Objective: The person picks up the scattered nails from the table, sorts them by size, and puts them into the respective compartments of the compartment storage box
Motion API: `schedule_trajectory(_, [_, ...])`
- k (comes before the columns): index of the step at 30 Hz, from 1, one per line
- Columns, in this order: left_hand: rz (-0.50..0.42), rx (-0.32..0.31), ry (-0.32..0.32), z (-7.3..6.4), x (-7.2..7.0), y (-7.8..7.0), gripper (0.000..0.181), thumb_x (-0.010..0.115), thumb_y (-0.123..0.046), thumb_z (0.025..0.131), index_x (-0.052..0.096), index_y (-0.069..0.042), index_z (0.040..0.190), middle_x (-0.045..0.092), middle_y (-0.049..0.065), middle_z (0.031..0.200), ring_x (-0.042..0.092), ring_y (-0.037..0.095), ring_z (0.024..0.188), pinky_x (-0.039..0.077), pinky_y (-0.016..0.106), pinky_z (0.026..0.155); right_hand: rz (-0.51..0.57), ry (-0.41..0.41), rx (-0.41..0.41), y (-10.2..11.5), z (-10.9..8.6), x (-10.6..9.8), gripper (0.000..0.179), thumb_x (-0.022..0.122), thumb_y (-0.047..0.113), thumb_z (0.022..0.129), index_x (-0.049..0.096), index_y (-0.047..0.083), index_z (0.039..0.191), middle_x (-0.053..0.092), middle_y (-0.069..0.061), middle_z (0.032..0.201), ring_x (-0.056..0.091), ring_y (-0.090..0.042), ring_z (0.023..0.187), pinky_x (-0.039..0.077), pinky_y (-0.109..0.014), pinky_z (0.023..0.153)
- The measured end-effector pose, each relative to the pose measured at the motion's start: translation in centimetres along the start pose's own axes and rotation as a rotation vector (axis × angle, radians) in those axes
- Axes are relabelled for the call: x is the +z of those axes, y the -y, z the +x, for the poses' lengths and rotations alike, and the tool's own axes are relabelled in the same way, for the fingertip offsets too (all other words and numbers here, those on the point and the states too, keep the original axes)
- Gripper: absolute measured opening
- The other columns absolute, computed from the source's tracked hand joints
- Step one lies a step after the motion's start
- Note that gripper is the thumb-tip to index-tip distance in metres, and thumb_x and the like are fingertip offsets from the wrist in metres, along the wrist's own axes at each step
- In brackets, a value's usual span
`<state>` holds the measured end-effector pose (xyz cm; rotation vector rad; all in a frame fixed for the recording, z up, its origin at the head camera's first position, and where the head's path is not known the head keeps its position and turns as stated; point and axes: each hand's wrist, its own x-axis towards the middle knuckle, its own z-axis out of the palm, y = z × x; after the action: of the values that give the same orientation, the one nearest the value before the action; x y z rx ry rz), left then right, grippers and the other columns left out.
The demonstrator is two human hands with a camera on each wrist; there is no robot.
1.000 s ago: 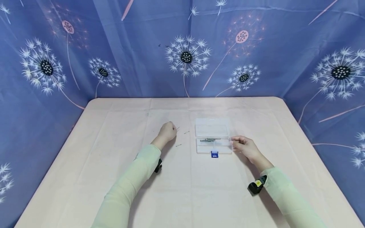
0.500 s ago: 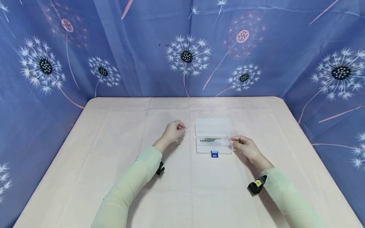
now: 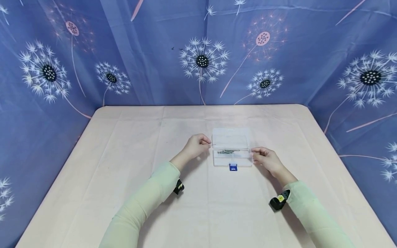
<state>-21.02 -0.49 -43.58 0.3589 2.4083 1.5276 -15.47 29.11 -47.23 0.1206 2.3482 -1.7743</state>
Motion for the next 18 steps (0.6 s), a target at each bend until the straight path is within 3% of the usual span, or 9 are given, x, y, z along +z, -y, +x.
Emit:
schedule_trajectory(6, [-0.064, -0.004, 0.03, -0.1, 0.8, 0.1, 0.012, 0.06, 0.002, 0.085, 0.063, 0.006, 0.095, 0.068, 0.018, 0.087, 0.062, 0.014, 0.067, 0.049, 0.018, 0.062, -0.03, 0.001, 0.017, 0.3, -0.1, 0.0, 0.044, 0.054, 0.011, 0.095, 0.045, -0.015, 0.129, 0.062, 0.009, 0.093, 0.059, 0.004, 0.073, 0.052, -0.015, 0.069])
schedule_trajectory(18, [-0.033, -0.01, 0.085, -0.6, 2.4, -0.5, 0.011, 0.063, -0.001, 0.085, 0.063, 0.005, 0.094, 0.068, 0.017, 0.086, 0.057, 0.007, 0.064, 0.049, 0.018, 0.058, -0.055, 0.003, 0.027, 0.5, -0.1, 0.0, 0.043, 0.053, 0.012, 0.095, 0.045, -0.014, 0.129, 0.061, 0.006, 0.093, 0.059, 0.004, 0.073, 0.052, -0.015, 0.069])
